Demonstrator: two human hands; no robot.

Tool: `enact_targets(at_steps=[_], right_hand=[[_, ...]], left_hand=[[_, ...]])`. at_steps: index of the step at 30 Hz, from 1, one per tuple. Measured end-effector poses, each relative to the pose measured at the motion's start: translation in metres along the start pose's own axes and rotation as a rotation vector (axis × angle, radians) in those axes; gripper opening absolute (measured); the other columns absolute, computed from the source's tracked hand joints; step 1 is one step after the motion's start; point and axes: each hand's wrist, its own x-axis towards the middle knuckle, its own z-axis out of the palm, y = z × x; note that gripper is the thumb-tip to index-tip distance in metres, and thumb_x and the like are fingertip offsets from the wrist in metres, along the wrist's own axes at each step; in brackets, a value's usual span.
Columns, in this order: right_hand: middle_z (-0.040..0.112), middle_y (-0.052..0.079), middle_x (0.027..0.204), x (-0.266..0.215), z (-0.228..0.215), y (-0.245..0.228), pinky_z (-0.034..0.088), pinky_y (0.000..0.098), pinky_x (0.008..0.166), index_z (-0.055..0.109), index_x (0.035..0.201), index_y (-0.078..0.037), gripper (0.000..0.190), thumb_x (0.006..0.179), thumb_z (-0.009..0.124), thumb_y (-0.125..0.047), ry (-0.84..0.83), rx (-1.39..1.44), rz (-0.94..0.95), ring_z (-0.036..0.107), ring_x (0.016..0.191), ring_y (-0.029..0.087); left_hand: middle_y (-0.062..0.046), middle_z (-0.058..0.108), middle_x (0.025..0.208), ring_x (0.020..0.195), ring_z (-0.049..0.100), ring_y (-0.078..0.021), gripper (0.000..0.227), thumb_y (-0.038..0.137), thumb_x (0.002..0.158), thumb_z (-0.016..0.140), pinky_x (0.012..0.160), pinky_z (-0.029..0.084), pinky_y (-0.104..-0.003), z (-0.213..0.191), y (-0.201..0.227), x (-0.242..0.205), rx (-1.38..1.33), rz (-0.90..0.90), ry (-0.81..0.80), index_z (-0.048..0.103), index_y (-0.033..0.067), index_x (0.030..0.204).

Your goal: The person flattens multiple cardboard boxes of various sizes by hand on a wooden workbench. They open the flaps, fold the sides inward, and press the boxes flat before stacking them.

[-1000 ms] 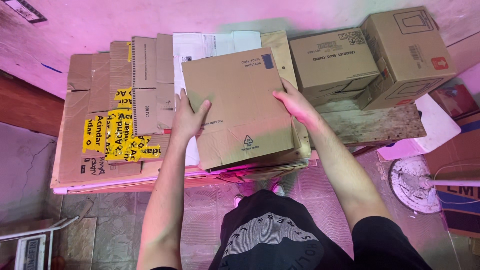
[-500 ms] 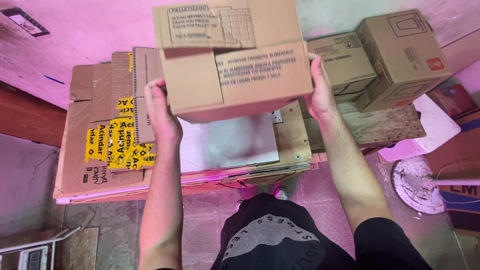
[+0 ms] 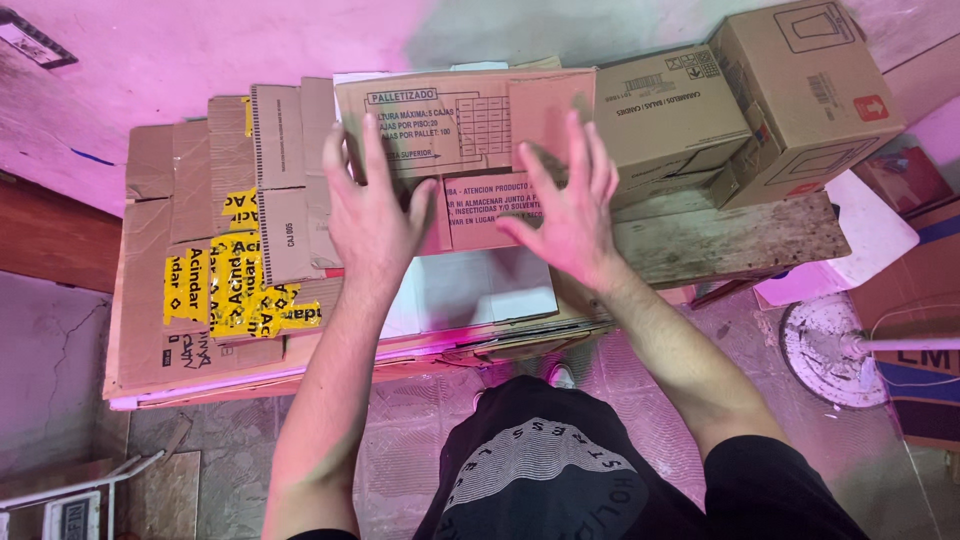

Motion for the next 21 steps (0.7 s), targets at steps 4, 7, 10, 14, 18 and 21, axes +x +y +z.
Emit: enact_targets(at_steps=[4,7,10,14,18,21], right_hand=[[0.028,0.02,0.185,-0.006,0.012,-0.011,0.027,0.0721,0.131,0.049,0.174,-0.013,0.135,0.076,0.087,-0.098,-0.105,-0.266,-0.178,0.025,0.17,0.049],[0.042,0.019,0.177,-0.006,0.028,-0.012,0.034,0.0719,0.13,0.06,0.164,-0.016,0.121,0.064,0.107,-0.065,-0.118,-0.236,-0.221,0.035,0.163,0.047],[0.058,0.011,0.163,-0.013,0.052,-0.005,0.037,0.0666,0.128,0.064,0.158,-0.008,0.099,0.073,0.103,-0.04,-0.072,-0.216,-0.225,0.05,0.15,0.038],[0.054,0.018,0.166,-0.03,0.094,0.018,0.038,0.0684,0.127,0.06,0.159,-0.003,0.095,0.08,0.1,-0.038,-0.137,-0.181,-0.208,0.05,0.151,0.042],[0.054,0.015,0.157,-0.056,0.134,0.03,0.042,0.0562,0.12,0.062,0.157,-0.009,0.091,0.078,0.099,-0.036,-0.188,-0.157,-0.189,0.048,0.15,0.038],[0.057,0.02,0.153,-0.057,0.136,0.026,0.042,0.0552,0.118,0.066,0.151,-0.004,0.08,0.083,0.098,-0.032,-0.235,-0.138,-0.167,0.05,0.148,0.041]], left_hand=[[-0.022,0.021,0.184,0.166,0.029,-0.058,0.107,0.041,0.093,0.107,0.13,0.047,-0.078,0.019,0.003,0.027,0.24,0.341,-0.025,0.046,0.0202,0.179],[-0.024,0.042,0.179,0.161,0.027,-0.0585,0.06,0.009,0.108,0.073,0.129,0.028,-0.081,0.015,0.032,0.047,0.28,0.55,-0.021,0.064,0.0106,0.167],[-0.018,0.038,0.184,0.163,0.032,-0.0552,0.043,0.025,0.123,0.064,0.127,0.031,-0.08,0.061,0.021,0.06,0.414,0.715,-0.005,0.069,0.0194,0.165],[-0.019,0.035,0.186,0.165,0.025,-0.06,0.052,0.039,0.126,0.043,0.128,0.023,-0.085,0.129,-0.011,0.047,0.464,0.701,-0.207,0.057,0.0205,0.172],[-0.017,0.037,0.181,0.162,0.038,-0.0571,0.078,0.028,0.114,0.068,0.123,0.028,-0.088,0.171,-0.033,0.02,0.379,0.582,-0.431,0.03,0.0251,0.182],[-0.022,0.052,0.164,0.153,0.045,-0.0621,0.076,0.023,0.112,0.074,0.115,0.034,-0.09,0.181,-0.035,0.005,0.284,0.702,-0.167,0.036,0.0258,0.179]])
